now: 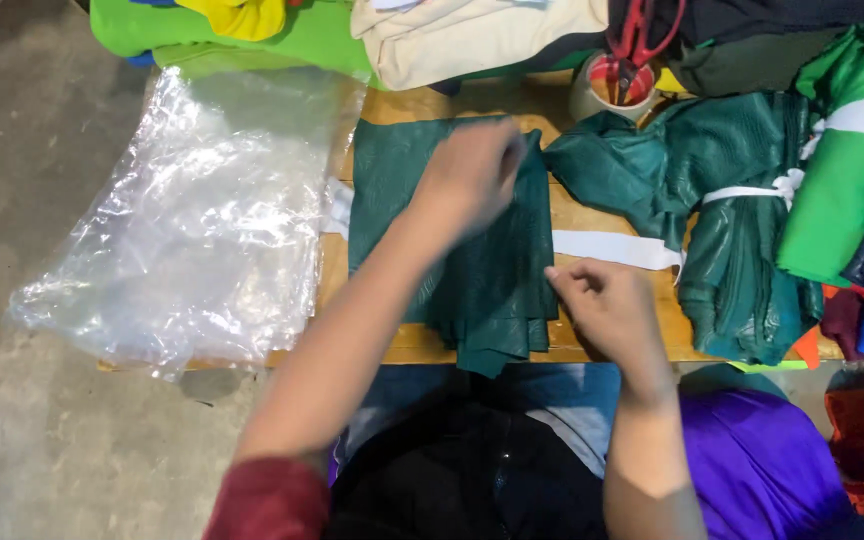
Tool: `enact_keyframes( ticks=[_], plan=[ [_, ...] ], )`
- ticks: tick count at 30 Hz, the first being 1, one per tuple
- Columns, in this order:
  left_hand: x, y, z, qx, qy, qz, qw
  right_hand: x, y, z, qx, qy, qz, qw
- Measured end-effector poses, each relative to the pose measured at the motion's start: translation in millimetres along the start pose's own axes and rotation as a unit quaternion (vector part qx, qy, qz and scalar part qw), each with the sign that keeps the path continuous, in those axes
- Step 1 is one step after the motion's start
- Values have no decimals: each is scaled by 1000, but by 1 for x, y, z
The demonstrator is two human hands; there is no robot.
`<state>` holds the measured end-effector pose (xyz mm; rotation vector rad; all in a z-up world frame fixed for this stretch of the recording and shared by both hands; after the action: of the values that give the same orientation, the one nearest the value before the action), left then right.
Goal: Folding and smoothing green fabric pieces on a wooden table
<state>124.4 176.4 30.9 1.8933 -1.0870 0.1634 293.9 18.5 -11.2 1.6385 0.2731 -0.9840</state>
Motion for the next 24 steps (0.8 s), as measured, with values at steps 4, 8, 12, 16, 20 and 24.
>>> enact_keyframes(
  ticks=[4, 8, 12, 16, 20, 24],
  plan=[
    [-46, -79, -56, -40, -38, -24, 998, 10, -12, 10, -7, 25, 57, 998],
    [-49, -109, -81, -210, -82, -94, 970, 4, -8, 13, 14, 113, 65, 991],
    [-21, -76, -86, -398, 29, -120, 909, 3, 2, 16, -9, 81, -88, 993],
    [-21, -74, -85, -426, 74, -32, 901, 8, 5, 17, -16, 88, -170, 981],
    [-27, -76, -79, -422, 83, 15, 903, 14, 1, 15, -33, 28, -207, 977],
    [-32, -72, -78, -428, 69, -8, 901, 18, -5, 12, -50, -27, -254, 966]
  ],
)
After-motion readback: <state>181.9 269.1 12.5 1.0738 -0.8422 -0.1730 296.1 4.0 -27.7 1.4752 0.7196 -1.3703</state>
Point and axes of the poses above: each hand's wrist, its own z-axis away from the middle knuckle, its own y-axis out of the back of the hand, x = y × z, the point moved 5 cm from there along -z, towards the middle knuckle, and after that the axes turned 14 degrees about x, right-handed, at the moved point
